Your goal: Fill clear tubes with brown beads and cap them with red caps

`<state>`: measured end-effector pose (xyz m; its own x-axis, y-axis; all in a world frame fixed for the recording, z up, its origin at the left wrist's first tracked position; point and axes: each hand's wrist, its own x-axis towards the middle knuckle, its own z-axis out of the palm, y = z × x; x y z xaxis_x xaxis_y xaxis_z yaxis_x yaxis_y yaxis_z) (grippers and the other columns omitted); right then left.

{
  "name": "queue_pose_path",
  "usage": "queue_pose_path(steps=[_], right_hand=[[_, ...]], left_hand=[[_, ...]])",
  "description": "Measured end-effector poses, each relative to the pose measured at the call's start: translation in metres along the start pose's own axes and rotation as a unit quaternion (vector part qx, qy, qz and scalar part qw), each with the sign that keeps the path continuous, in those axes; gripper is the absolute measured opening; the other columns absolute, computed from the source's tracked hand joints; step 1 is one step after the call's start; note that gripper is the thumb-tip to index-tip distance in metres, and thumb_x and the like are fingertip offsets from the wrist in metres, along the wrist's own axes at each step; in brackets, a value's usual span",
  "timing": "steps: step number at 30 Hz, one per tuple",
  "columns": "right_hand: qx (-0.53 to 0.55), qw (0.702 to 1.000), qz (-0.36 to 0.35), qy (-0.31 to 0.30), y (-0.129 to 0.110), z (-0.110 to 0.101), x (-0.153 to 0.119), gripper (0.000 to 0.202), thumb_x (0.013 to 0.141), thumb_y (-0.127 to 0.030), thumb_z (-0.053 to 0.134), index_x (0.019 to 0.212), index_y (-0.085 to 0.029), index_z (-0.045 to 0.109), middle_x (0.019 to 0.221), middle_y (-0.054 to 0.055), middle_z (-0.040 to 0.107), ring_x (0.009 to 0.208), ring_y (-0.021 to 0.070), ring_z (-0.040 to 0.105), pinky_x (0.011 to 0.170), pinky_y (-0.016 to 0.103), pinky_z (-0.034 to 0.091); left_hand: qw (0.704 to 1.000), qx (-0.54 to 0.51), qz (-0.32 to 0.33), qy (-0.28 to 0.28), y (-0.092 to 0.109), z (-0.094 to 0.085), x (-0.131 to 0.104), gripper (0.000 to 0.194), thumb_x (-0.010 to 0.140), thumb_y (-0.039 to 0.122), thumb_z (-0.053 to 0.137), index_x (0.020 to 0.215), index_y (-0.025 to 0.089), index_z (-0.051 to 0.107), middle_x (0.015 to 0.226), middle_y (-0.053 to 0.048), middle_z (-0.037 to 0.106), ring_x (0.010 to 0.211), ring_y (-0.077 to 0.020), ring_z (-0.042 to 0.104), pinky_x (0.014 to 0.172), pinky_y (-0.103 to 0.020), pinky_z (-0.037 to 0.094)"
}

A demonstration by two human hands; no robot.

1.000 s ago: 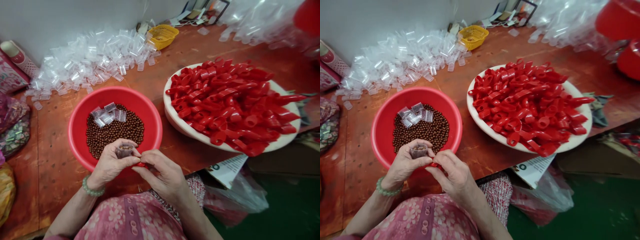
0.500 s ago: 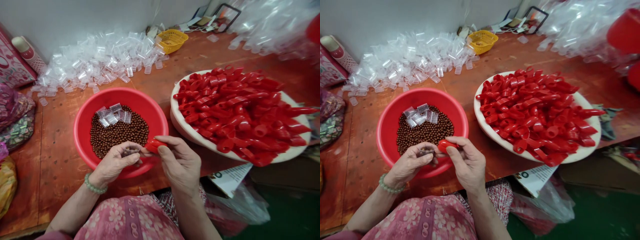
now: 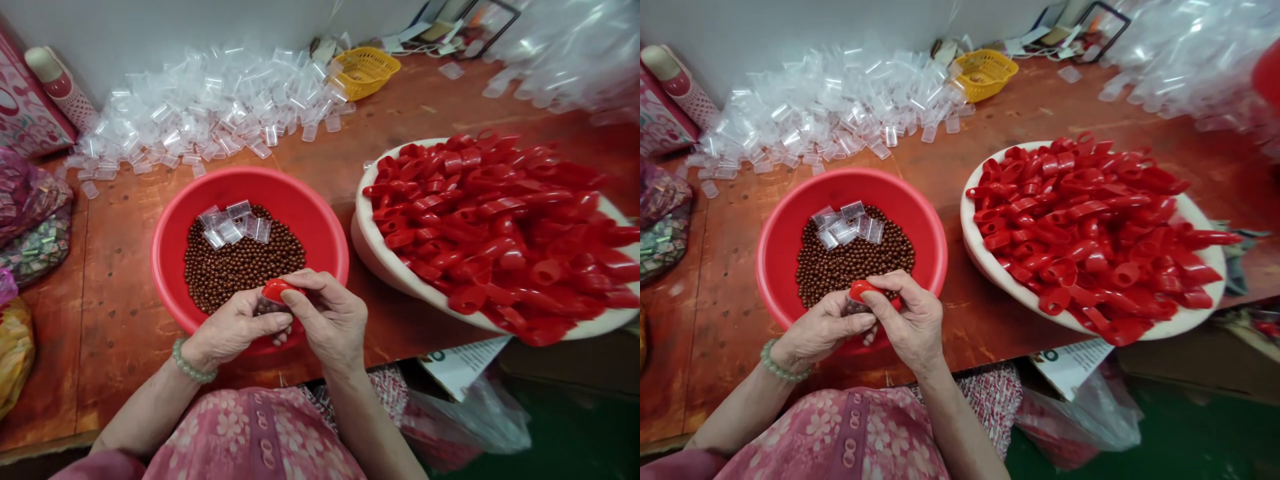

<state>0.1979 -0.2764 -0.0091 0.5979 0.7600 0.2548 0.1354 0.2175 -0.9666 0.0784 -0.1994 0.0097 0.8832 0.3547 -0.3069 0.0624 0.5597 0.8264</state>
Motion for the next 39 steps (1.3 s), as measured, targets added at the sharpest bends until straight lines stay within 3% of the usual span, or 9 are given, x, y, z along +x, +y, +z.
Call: queue_pose_path(steps=[2,6,12,16,21,28,34,39], right_hand=[[-0.016,1.000,-0.011,-0.012,0.001,-0.002,0.001,0.010,0.083,-0.018,0.068,0.091,-0.023,0.070,0.084,0.000,0.072,0.077,0.0135,0.068,0.071,0.028,0.057],[-0.040,0.997,-0.044,-0.056,0.001,-0.007,0.003,0.014,0.085,-0.014,0.066,0.096,-0.023,0.069,0.109,0.004,0.071,0.103,0.0185,0.067,0.088,0.035,0.055],[-0.062,0.990,-0.066,-0.110,0.001,-0.014,0.002,0.019,0.086,-0.010,0.062,0.097,-0.025,0.069,0.089,0.001,0.070,0.084,0.0151,0.065,0.078,0.031,0.054],[-0.073,0.989,-0.045,-0.119,-0.003,-0.015,0.007,0.014,0.088,-0.014,0.062,0.095,-0.024,0.069,0.085,0.000,0.070,0.079,0.0139,0.066,0.071,0.027,0.055],[-0.028,0.993,0.061,-0.101,-0.009,-0.008,0.016,0.003,0.087,-0.023,0.064,0.089,-0.024,0.067,0.076,-0.004,0.067,0.050,0.0073,0.060,0.047,0.020,0.050],[-0.036,0.986,0.069,-0.148,-0.010,-0.009,0.024,0.004,0.088,-0.024,0.064,0.090,-0.022,0.067,0.071,-0.004,0.065,0.050,0.0078,0.060,0.048,0.020,0.051],[-0.129,0.979,0.020,-0.154,-0.010,-0.006,0.026,0.006,0.089,-0.024,0.062,0.088,-0.022,0.067,0.077,-0.002,0.068,0.063,0.0106,0.063,0.058,0.023,0.052],[-0.200,0.954,-0.064,-0.213,-0.013,-0.003,0.032,0.009,0.090,-0.020,0.059,0.094,-0.021,0.066,0.087,0.002,0.070,0.081,0.0150,0.065,0.075,0.028,0.053]], left_hand=[[1.000,0.007,-0.002,0.002,0.001,0.001,0.000,0.034,0.078,0.044,0.073,0.074,0.014,0.059,0.066,0.000,0.054,0.061,-0.0089,0.048,0.062,-0.023,0.039],[0.999,0.037,0.002,-0.009,0.003,0.000,0.001,0.035,0.082,0.045,0.067,0.073,0.014,0.055,0.066,0.001,0.052,0.061,-0.0093,0.047,0.062,-0.024,0.038],[0.991,0.130,0.023,-0.005,0.005,-0.003,0.001,0.029,0.085,0.041,0.064,0.076,0.015,0.055,0.068,0.002,0.051,0.063,-0.0095,0.042,0.061,-0.024,0.036],[0.998,-0.015,-0.038,-0.040,0.005,-0.003,0.003,0.042,0.079,0.053,0.068,0.071,0.014,0.055,0.066,0.001,0.053,0.058,-0.0082,0.047,0.058,-0.022,0.039],[0.970,-0.212,-0.117,-0.027,0.005,-0.007,0.008,0.062,0.077,0.073,0.057,0.080,0.011,0.061,0.071,-0.004,0.061,0.056,-0.0104,0.057,0.056,-0.022,0.045],[0.963,-0.235,-0.128,-0.030,0.009,-0.008,0.010,0.072,0.083,0.078,0.036,0.074,0.011,0.060,0.066,-0.005,0.060,0.051,-0.0103,0.056,0.051,-0.021,0.044],[0.962,-0.231,-0.144,0.035,0.008,-0.004,0.012,0.062,0.085,0.073,0.041,0.074,0.014,0.054,0.060,-0.001,0.055,0.044,-0.0086,0.049,0.045,-0.020,0.039],[0.960,-0.226,-0.129,0.103,0.007,-0.003,0.011,0.057,0.086,0.069,0.046,0.070,0.014,0.052,0.054,-0.001,0.053,0.040,-0.0075,0.045,0.041,-0.018,0.032]])
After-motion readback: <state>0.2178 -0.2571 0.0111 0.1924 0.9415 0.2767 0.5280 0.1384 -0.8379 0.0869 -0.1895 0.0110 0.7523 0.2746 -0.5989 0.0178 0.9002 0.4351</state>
